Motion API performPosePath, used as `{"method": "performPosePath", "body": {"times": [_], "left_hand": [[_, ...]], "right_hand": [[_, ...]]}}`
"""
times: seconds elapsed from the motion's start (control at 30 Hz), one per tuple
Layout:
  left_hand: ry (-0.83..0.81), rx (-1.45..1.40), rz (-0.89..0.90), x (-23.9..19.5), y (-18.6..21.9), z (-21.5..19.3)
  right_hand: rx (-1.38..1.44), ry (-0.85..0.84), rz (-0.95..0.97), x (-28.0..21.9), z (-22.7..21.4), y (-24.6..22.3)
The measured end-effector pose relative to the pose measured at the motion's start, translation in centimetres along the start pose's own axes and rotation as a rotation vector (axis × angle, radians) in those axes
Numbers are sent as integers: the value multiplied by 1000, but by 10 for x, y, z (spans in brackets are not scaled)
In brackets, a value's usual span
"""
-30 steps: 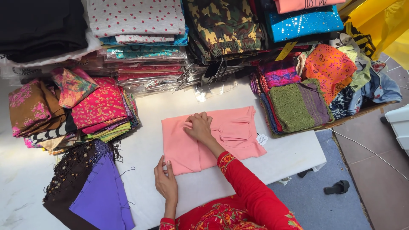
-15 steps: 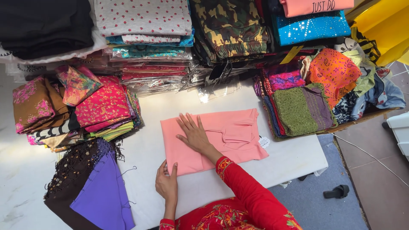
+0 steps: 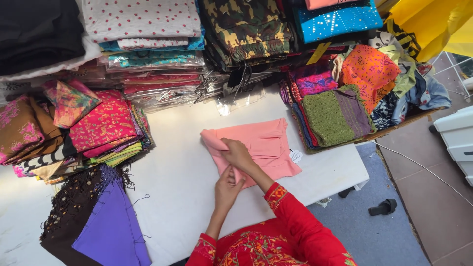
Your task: The person folds a pink t-shirt, a purple scarf, and a pink top on a white table. They smooth out each item, fold the sleeves and sides, and then place the folded clothes into a stack on the table.
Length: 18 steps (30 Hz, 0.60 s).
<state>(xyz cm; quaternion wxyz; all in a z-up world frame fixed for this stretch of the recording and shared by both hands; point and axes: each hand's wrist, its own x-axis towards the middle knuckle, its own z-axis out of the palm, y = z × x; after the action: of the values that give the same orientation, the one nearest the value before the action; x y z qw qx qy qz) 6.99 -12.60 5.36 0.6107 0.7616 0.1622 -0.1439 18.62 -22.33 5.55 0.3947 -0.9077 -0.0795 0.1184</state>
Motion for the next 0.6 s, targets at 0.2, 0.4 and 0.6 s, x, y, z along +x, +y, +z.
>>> {"method": "performPosePath", "body": {"times": [0.2,0.4,0.6], "left_hand": [[-126,110,371,-30,28,9],[66,174,459,-14,-13,10],[-73,224,174,-25,-3,21]], "right_hand": [[437,267,216,-19,-68,127],[383,406,331,-23,-109,203],[27,400,572,-61,-124,139]]}}
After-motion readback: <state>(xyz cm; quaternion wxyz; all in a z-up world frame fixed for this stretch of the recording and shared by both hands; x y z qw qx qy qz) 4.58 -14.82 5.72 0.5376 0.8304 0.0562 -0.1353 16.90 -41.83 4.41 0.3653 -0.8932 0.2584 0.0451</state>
